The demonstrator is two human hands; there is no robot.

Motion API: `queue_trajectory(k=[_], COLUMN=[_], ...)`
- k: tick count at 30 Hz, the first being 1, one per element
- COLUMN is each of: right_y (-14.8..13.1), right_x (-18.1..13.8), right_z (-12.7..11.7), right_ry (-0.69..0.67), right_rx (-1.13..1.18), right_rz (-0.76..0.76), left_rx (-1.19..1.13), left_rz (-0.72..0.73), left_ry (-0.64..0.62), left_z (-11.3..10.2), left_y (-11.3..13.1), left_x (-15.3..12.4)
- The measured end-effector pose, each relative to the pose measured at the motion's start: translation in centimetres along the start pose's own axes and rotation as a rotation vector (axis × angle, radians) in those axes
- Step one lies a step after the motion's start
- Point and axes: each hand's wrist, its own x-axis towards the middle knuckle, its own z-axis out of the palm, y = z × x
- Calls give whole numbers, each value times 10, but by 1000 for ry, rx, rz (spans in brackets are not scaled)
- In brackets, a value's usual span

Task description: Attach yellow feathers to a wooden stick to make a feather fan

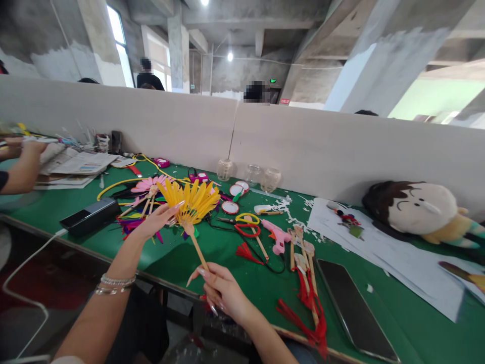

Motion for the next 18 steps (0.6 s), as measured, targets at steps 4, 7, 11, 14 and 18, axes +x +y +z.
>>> queue_trajectory(k=[4,7,11,14,18], right_y=[1,0,-1,-1,-1], right_x=[-1,-1,-2,-3,-3], right_z=[0,1,1,-2,-6], right_ry=[-13,-10,-43,-96,-137], right_rx=[-6,-5,8,-4,-33], right_rz=[14,10,10,21,4], left_rx=[55,74,78,-5,-159], left_rz=[-13,21,83,108,97], left_ry=[-37,-70,-9,71,166], left_z=[-6,-7,-4,1,15], left_y=[6,12,8,1,-1], left_x=[-5,-9,-7,-3,-1])
